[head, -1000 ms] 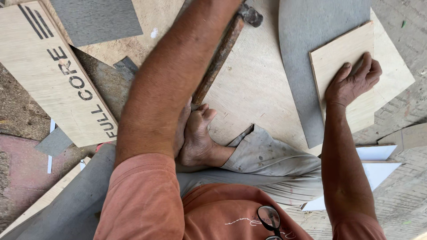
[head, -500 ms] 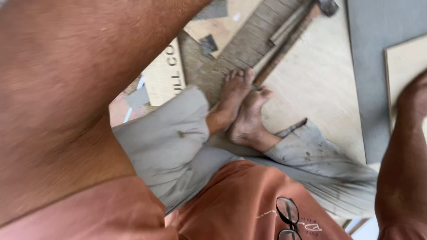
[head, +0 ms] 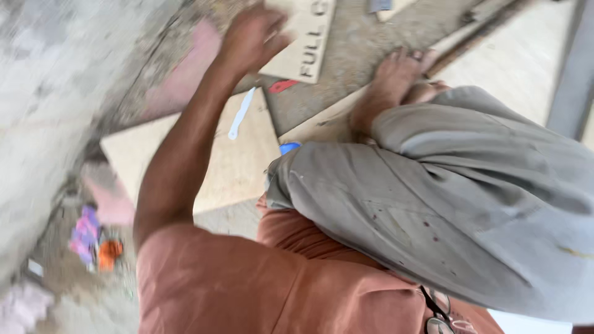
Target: The person sits on the ground arranging plywood sheets and gray board pieces, then holds a stencil board reading 'FULL CORE' over a plywood sheet and traces the stencil letters with a white marker, repositioning the stencil and boards to mark the plywood surface.
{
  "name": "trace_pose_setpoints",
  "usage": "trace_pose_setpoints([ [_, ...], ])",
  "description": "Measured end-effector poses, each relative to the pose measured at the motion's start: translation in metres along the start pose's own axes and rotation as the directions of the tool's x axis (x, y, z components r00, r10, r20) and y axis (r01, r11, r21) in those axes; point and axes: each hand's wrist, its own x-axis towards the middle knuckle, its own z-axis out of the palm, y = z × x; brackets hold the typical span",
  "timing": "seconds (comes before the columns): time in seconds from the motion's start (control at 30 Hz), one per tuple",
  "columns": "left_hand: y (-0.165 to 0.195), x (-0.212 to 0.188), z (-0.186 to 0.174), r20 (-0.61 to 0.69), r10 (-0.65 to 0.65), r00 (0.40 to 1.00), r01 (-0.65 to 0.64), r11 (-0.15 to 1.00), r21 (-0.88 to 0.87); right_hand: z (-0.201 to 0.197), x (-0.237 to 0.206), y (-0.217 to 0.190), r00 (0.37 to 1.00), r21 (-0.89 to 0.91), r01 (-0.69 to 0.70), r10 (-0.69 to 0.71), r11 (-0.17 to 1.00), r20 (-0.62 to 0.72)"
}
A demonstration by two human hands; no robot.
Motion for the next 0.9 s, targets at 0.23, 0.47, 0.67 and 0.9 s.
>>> trace_pose_setpoints([
  [0.23,-0.014,-0.179,0.106,-0.050,-0.605,0.794,0.606,0.783,0.141,-0.015,-0.064,0.064,0.997,0.065,-0.056,0.052,0.996,0.065],
  [0.47,-0.028,-0.166,0.108,0.056,-0.595,0.802,0.598,0.795,-0.108,-0.029,-0.110,0.057,0.990,0.047,-0.110,0.105,0.993,0.093],
  [0.67,-0.075,-0.089,0.085,-0.400,-0.602,0.691,0.574,0.794,-0.202,-0.033,-0.119,0.045,0.984,0.057,-0.127,0.118,0.990,0.135],
  [0.9,-0.049,-0.023,0.068,0.077,-0.695,0.715,0.335,0.244,-0.910,-0.038,-0.121,0.027,0.982,0.083,-0.104,0.089,0.991,0.165],
])
